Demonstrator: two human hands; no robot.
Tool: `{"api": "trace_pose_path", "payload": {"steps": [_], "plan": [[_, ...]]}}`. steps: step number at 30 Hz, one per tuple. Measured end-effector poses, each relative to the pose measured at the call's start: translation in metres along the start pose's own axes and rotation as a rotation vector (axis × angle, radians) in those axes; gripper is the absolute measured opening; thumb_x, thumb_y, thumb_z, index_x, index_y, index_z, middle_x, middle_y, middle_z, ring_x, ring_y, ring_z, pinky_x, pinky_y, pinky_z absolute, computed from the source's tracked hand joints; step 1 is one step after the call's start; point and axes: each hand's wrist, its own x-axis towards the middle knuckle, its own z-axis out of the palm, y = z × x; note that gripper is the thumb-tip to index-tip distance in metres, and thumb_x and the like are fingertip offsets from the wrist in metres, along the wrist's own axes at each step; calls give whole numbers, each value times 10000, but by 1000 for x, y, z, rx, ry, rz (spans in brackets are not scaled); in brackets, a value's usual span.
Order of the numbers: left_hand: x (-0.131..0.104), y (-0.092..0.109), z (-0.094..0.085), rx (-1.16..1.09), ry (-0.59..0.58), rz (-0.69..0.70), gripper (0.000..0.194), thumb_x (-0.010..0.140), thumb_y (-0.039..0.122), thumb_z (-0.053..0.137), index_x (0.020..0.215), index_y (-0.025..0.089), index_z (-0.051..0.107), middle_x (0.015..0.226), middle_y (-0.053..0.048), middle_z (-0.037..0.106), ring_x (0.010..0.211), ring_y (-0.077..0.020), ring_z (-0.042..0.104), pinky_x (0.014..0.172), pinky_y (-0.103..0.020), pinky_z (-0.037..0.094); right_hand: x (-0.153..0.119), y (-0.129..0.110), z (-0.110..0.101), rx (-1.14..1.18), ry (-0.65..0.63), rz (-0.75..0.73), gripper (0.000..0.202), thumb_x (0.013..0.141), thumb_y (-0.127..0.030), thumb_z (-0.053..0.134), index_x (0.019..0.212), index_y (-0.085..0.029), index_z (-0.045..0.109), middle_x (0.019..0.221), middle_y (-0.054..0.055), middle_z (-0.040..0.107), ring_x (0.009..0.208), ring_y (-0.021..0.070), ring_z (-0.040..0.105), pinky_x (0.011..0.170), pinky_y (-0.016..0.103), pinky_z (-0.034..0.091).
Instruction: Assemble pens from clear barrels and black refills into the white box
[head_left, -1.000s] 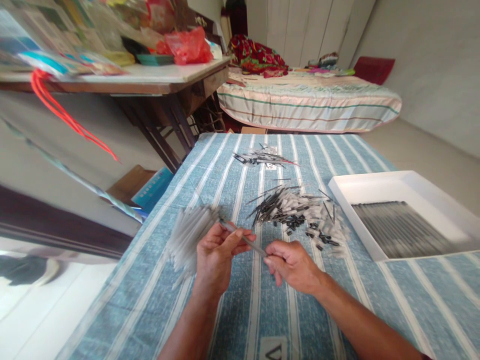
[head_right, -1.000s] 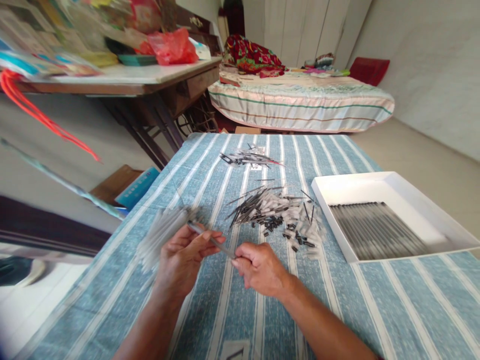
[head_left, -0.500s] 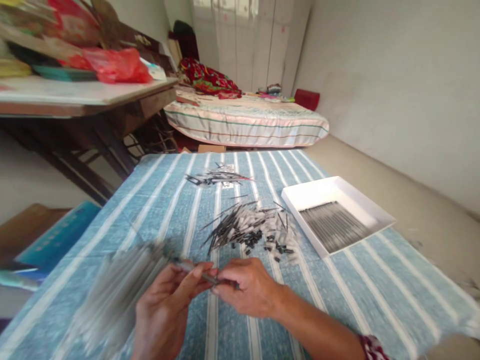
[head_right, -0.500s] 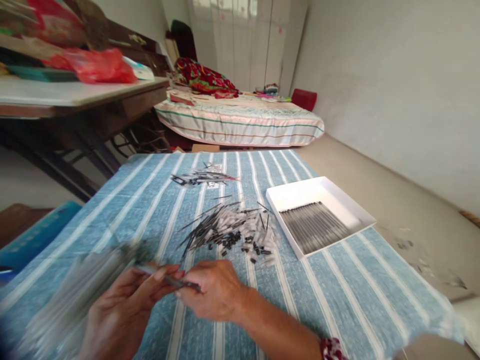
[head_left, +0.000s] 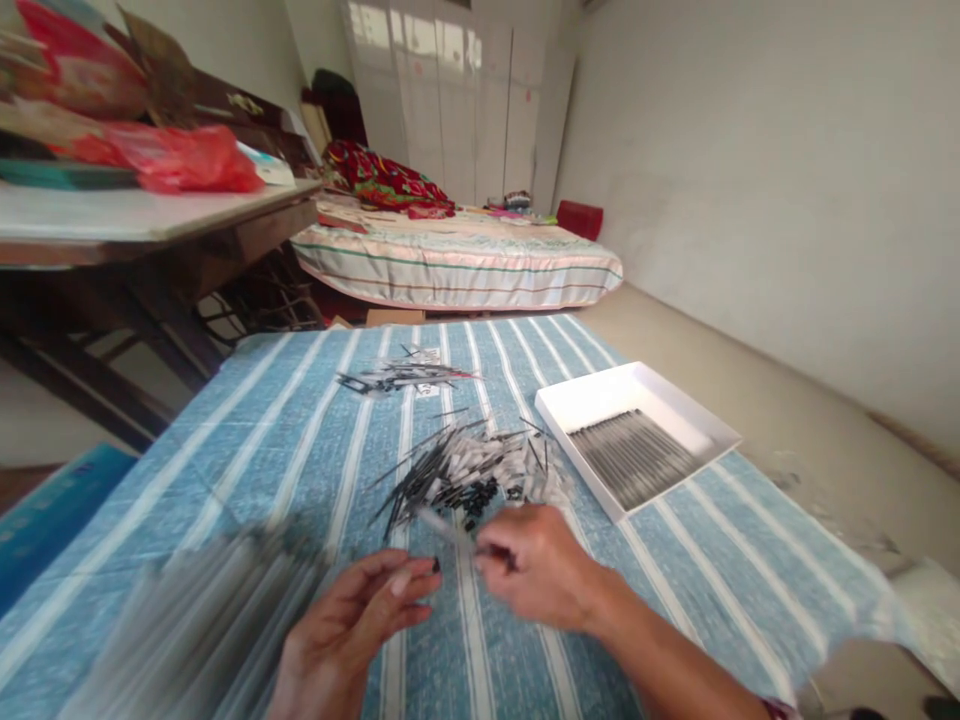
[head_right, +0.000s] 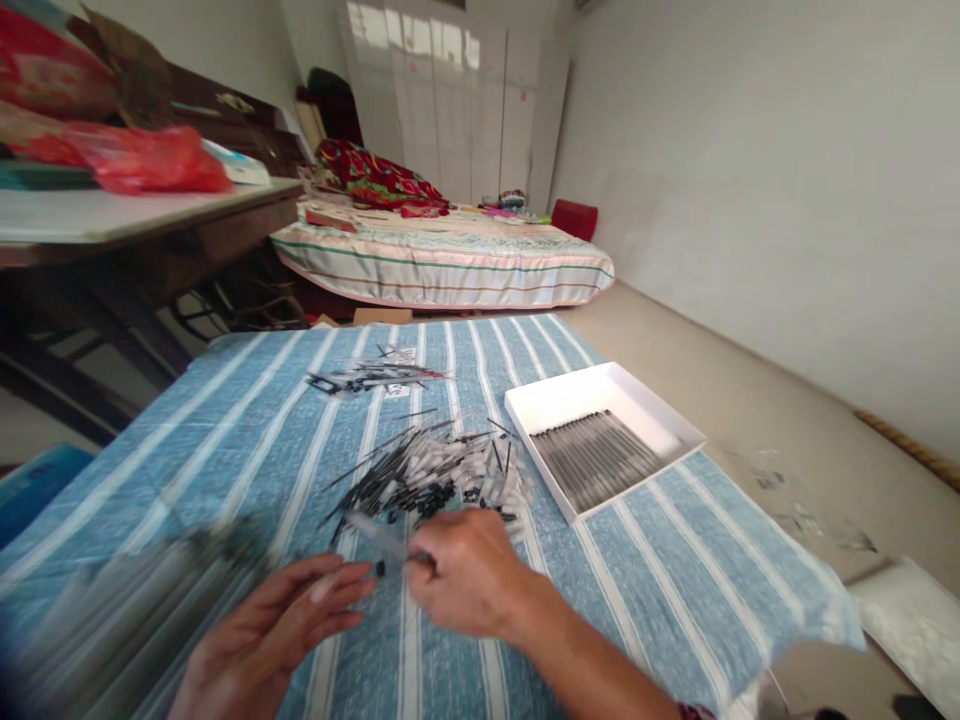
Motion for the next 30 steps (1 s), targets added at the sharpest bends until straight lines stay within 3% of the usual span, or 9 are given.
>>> {"api": "trace_pose_path", "payload": {"steps": [3, 6, 10, 18, 23, 30], "plan": [[3, 0, -4, 96, 40, -29, 361, 565, 403, 738, 817, 162, 643, 747, -50, 728, 717, -243, 672, 608, -296, 550, -5, 43, -40, -55, 83, 290, 194, 771, -210, 467, 665, -172, 624, 593, -20, 595, 537, 92, 515, 522, 180, 339], [6, 1, -6, 171, 39, -37, 336, 553, 393, 729, 782, 163, 644, 697, -43, 723, 659, -233, 669, 582, -291, 545, -10, 91, -75, -243, 17, 605, 209, 772, -262, 473, 701, -185, 654, 619, -17, 628, 584, 112, 553, 526, 185, 346], [6, 0, -2, 246, 40, -19, 275, 567, 370, 703, 747, 170, 646, 656, -30, 713, 628, -222, 662, 555, -280, 534, -17, 129, -88, -324, -38, 695, 165, 721, -230, 520, 660, -182, 666, 607, 4, 638, 594, 134, 564, 535, 206, 336], [9, -6, 0, 327, 61, 1, 227, 600, 349, 649, 741, 174, 615, 634, -22, 701, 602, -208, 657, 540, -268, 516, -20, 130, -68, -400, -131, 731, 177, 725, -268, 525, 686, -203, 685, 655, 27, 669, 621, 151, 578, 516, 223, 301], [9, -6, 1, 342, 44, -6, 234, 609, 356, 640, 753, 175, 605, 649, -21, 701, 606, -205, 659, 543, -266, 514, -19, 126, -67, -436, -157, 736, 204, 759, -295, 512, 711, -211, 692, 701, 32, 685, 663, 156, 593, 522, 227, 299], [7, -9, 3, 325, 107, 68, 263, 584, 399, 669, 720, 179, 622, 589, -19, 681, 551, -212, 653, 508, -278, 499, -21, 123, -67, -443, -179, 730, 244, 797, -325, 490, 727, -220, 698, 708, 29, 687, 677, 155, 601, 525, 226, 313]]}}
